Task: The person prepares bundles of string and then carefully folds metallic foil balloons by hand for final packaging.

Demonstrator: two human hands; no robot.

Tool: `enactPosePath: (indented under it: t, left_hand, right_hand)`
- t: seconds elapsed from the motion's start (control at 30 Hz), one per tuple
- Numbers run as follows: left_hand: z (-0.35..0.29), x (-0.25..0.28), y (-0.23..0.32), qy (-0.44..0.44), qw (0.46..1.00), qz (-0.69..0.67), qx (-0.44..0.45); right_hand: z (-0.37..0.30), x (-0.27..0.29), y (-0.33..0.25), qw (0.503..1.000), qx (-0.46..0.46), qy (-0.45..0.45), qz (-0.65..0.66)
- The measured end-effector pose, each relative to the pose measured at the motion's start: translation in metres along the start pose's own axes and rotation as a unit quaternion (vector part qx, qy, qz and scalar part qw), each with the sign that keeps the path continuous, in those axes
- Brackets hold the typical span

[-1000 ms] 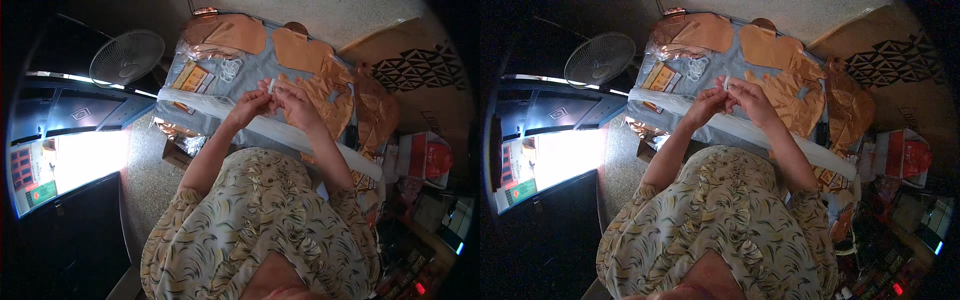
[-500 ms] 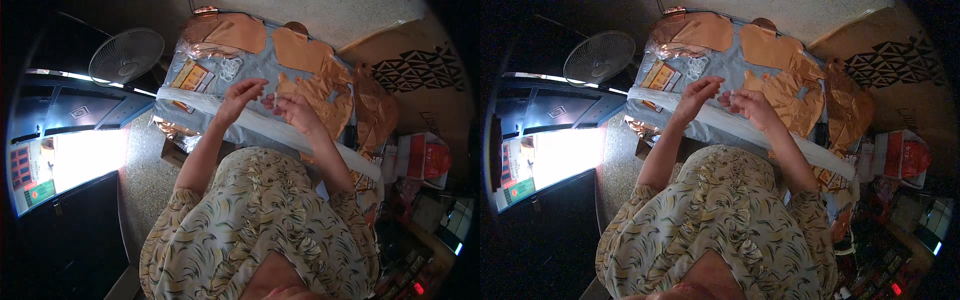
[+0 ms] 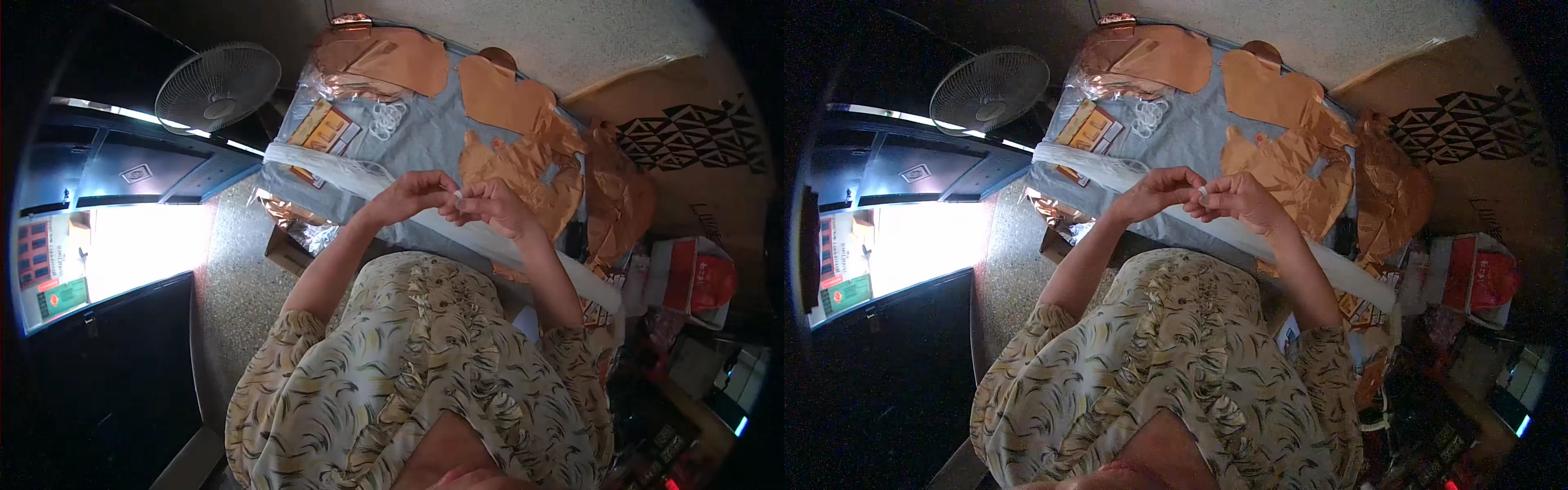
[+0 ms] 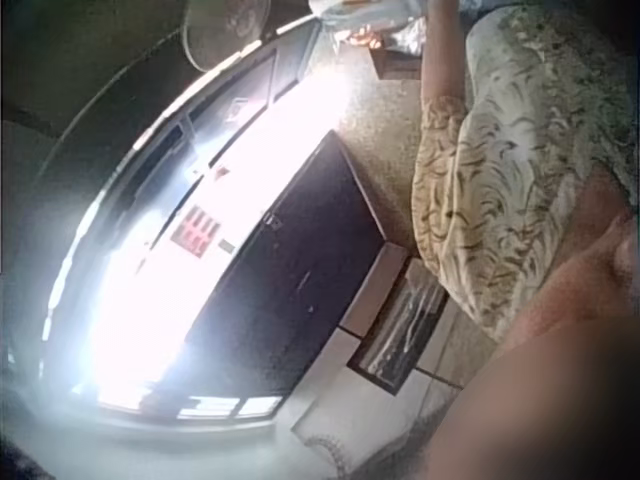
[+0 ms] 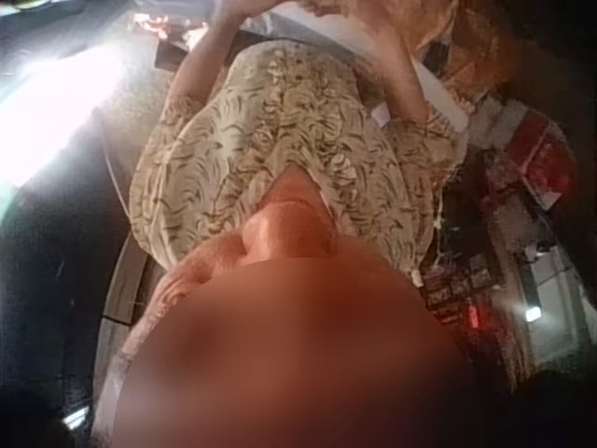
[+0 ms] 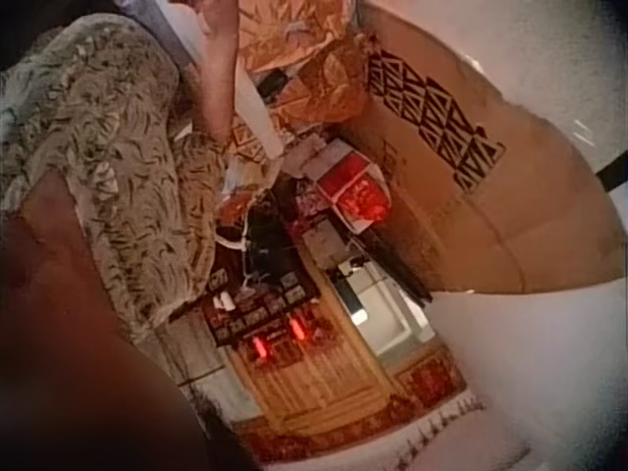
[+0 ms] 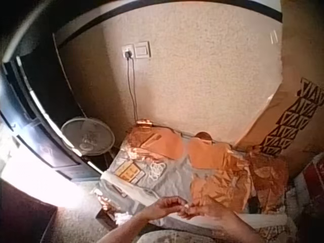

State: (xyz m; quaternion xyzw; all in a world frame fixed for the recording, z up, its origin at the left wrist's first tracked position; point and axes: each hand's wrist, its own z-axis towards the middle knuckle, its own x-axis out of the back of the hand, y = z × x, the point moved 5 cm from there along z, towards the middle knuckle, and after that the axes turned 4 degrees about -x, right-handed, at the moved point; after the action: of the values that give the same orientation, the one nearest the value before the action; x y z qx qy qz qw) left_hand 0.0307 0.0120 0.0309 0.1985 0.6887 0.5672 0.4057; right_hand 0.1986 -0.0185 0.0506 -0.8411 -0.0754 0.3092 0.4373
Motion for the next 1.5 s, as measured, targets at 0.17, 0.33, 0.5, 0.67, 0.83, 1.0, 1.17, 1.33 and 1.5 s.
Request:
enactPosePath:
  t: [0.17, 0.33, 0.5, 0.67, 0.83, 1.0, 1.17, 1.33, 1.5]
  left_hand:
    - [-0.001, -0.017, 0.001, -0.053, 0.997, 0.036, -0.034]
    - [-0.001, -0.013, -0.018, -0.005, 0.984, 0.154, -0.091]
    - [0.007, -0.002, -0.019, 0.029, 0.982, 0.172, -0.069]
    - [0.004, 0.037, -0.026, 0.070, 0.951, 0.297, -0.056]
    - [0.022, 0.144, -0.035, 0.295, 0.797, 0.519, -0.094]
    - [0.069, 0.202, -0.039, 0.302, 0.669, 0.675, -0.071]
    - [0.085, 0.237, -0.107, 0.232, 0.578, 0.780, 0.060]
    - [0.087, 0.226, -0.138, 0.222, 0.611, 0.759, 0.033]
    - [0.088, 0.230, -0.120, 0.175, 0.569, 0.793, 0.127]
  right_hand:
    - [-0.005, 0.005, 0.005, 0.998, -0.032, -0.060, 0.007]
    - [-0.003, 0.012, 0.015, 0.996, -0.067, 0.041, -0.036]
    - [0.003, 0.015, 0.027, 0.991, -0.002, 0.130, -0.026]
    - [-0.012, 0.076, 0.040, 0.943, 0.076, 0.296, 0.130]
    - [-0.021, 0.112, 0.076, 0.924, 0.098, 0.343, 0.139]
    - [-0.038, 0.142, 0.145, 0.914, 0.055, 0.394, 0.081]
    - [-0.045, 0.136, 0.178, 0.911, 0.055, 0.407, 0.039]
    - [-0.049, 0.123, 0.193, 0.901, 0.054, 0.428, 0.036]
    - [-0.047, 0.141, 0.225, 0.904, 0.049, 0.421, -0.051]
